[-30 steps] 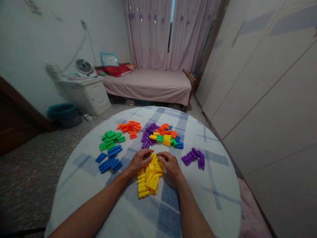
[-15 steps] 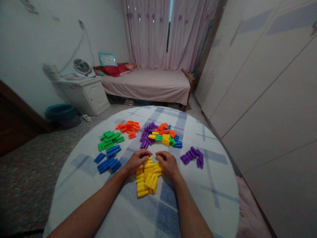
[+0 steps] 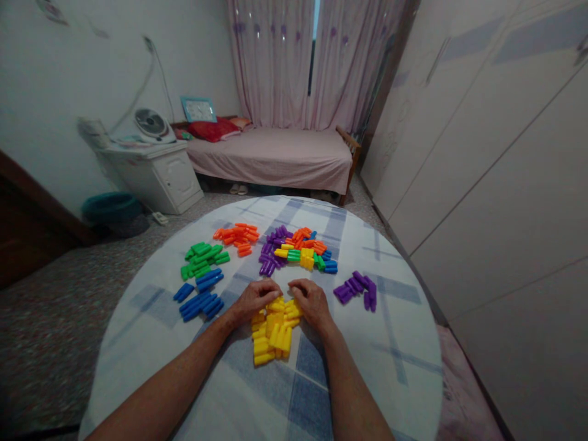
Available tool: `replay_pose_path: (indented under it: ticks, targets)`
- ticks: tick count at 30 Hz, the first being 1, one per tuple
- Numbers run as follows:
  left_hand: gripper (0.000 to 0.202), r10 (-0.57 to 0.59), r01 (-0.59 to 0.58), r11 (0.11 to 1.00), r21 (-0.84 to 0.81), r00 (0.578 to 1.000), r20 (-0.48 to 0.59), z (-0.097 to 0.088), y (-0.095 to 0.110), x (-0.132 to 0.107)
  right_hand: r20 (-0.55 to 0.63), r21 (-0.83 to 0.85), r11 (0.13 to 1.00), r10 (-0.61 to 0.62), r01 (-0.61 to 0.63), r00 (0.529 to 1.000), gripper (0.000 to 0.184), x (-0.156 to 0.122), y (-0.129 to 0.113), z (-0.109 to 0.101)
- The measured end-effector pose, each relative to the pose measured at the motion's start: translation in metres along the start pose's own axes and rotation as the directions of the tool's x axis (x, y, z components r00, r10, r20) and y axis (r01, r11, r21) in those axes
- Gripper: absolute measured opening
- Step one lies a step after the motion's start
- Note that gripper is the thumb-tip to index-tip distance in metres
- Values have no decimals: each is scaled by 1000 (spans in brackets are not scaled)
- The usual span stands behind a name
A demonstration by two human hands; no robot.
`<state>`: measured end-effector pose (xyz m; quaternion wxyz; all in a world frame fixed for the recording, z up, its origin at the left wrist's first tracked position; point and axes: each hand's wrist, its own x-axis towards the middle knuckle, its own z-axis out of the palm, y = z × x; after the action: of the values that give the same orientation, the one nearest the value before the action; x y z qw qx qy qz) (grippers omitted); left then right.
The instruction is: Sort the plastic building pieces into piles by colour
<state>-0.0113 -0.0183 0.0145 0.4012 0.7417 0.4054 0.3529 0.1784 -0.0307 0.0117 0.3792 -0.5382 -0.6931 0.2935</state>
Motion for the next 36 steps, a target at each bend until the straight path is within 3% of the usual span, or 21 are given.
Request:
replay_pose_path:
  ticks: [7,22,36]
  targets:
    - [20,-2,6,998,-55,998,70,2,3,-2,0,-8,1000,-2,2,1000,25,0,-1,0]
    - [27,-40,40,999,-10,999,-28,5,0,0,-5,-16,1000,-20,20,1000,25,0,0,0]
    - [26,-9,9,999,38,1000,-10,5,1,0,-14,-25,1000,-7,6,1000,25,0,-1,0]
